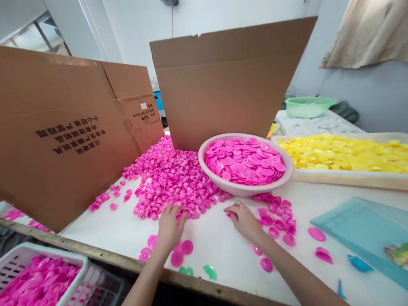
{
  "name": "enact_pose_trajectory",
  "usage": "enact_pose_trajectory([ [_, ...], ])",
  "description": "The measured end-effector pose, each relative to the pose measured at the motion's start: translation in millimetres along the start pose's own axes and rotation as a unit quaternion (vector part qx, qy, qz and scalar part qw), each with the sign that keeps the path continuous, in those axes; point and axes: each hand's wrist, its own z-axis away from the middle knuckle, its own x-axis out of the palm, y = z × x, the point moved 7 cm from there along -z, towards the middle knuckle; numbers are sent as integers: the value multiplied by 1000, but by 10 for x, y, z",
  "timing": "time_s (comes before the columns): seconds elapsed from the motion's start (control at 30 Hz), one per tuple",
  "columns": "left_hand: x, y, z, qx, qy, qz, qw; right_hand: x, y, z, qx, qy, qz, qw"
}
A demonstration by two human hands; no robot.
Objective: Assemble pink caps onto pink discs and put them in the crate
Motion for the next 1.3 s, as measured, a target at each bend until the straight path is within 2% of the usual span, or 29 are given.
enact_pose_trajectory([
  [0.07,64,12,212,44,-91,3,995,180,-185,74,-41,-35,-33,998],
  [0.13,152,13,414,72,-141,-30,987,359,-329,153,-71,-65,-32,995],
  [0.27,263,23,568,87,-127,-79,985,553,-489,250,-115,-101,4,988],
  [0.4,263,122,486,79,-94,-21,992,452,-525,256,-118,-126,-63,983],
  [0.47,256,206,411,68,-73,80,992,314,-508,228,-101,-105,-114,983],
  [0.53,299,281,321,47,-58,194,978,219,-479,197,-82,-88,-168,978],
  [0.6,390,339,223,22,-47,270,961,224,-434,167,-58,-94,-235,966],
  [0.67,495,394,140,10,-46,303,952,298,-349,134,-18,-96,-304,948],
  [0.8,606,458,74,21,-44,278,959,539,-94,90,105,-97,-392,909],
  [0.9,633,410,92,10,-31,239,970,715,4,111,181,-148,-420,877],
  [0.97,684,366,113,-4,-45,238,970,770,12,139,213,-181,-421,863],
  [1.23,866,234,155,-65,-124,300,944,738,-99,184,252,-251,-380,854],
  [1.3,862,254,116,-67,-137,281,948,757,-82,185,274,-259,-362,853],
])
